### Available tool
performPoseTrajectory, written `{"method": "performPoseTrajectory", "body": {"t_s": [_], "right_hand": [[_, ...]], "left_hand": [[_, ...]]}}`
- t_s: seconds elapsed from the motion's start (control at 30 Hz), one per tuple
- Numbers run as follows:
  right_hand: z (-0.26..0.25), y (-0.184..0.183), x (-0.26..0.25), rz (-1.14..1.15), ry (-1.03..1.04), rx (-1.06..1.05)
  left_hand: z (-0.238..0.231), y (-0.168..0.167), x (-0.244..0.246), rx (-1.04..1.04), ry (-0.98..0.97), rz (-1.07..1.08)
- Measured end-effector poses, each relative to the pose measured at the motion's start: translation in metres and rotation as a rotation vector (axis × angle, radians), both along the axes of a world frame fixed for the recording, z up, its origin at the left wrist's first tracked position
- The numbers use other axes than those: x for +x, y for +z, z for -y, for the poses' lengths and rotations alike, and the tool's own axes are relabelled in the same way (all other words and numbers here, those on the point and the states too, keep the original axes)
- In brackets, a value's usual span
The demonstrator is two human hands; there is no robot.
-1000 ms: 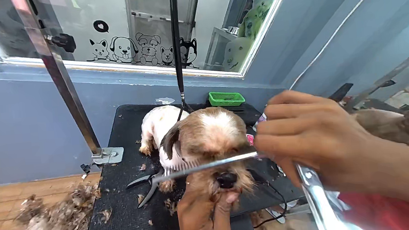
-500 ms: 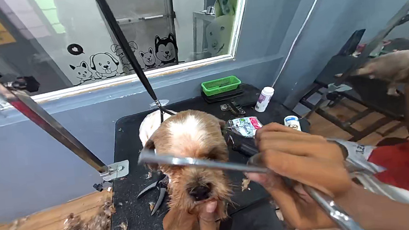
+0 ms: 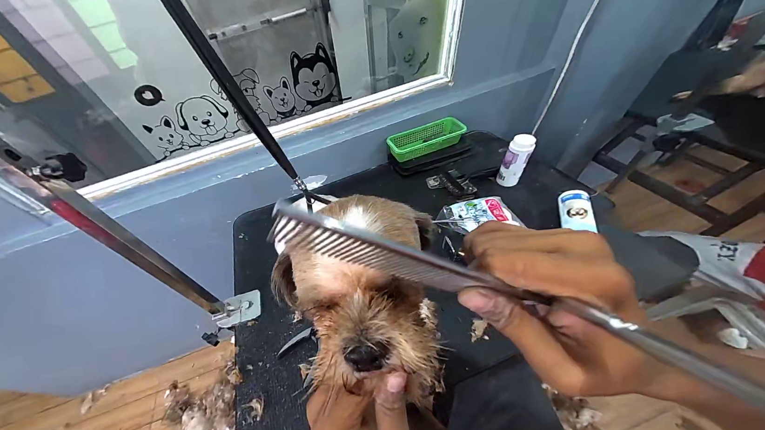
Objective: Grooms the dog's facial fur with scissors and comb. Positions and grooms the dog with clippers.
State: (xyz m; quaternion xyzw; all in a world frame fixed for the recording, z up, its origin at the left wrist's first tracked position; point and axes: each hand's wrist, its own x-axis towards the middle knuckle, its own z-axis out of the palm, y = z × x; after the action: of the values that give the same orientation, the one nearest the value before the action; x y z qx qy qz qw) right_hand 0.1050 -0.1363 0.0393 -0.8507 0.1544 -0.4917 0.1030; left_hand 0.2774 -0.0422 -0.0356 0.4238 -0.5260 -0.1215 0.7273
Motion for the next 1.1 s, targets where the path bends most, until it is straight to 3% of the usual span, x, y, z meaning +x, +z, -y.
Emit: {"method": "performPoseTrajectory", "body": {"t_s": [0.3, 0.4, 0.5, 0.67, 0.77, 0.83, 0.93, 1.0, 1.1], "right_hand": [[0.000, -0.007, -0.002, 0.004, -0.016, 0.011], [0.005, -0.002, -0.009, 0.106, -0.177, 0.139], [0.025, -0.030, -0.024, 0.073, -0.415, 0.431], [0.043, -0.141, -0.053, -0.254, -0.539, 1.278], [0.031, -0.180, -0.060, -0.372, -0.565, 1.462], [0.029, -0.192, -0.064, -0.443, -0.589, 1.444], [0.032, -0.185, -0.071, -0.597, -0.703, 1.219], [0.032, -0.175, -0.076, -0.560, -0.744, 1.071], [0.024, -0.148, -0.085, -0.361, -0.453, 1.031]], "left_hand": [[0.002, 0.000, 0.002, -0.002, -0.015, 0.036], [0.002, 0.001, 0.003, 0.010, -0.017, 0.029], [0.003, 0.002, 0.004, 0.006, -0.016, 0.029], [0.005, 0.004, 0.006, -0.007, -0.015, 0.041], [0.005, 0.006, 0.007, -0.001, -0.013, 0.053], [0.005, 0.007, 0.007, 0.005, -0.011, 0.064], [0.005, 0.007, 0.007, 0.017, -0.001, 0.088], [0.005, 0.007, 0.008, 0.014, 0.000, 0.092], [0.003, 0.007, 0.008, 0.037, 0.022, 0.114]]}}
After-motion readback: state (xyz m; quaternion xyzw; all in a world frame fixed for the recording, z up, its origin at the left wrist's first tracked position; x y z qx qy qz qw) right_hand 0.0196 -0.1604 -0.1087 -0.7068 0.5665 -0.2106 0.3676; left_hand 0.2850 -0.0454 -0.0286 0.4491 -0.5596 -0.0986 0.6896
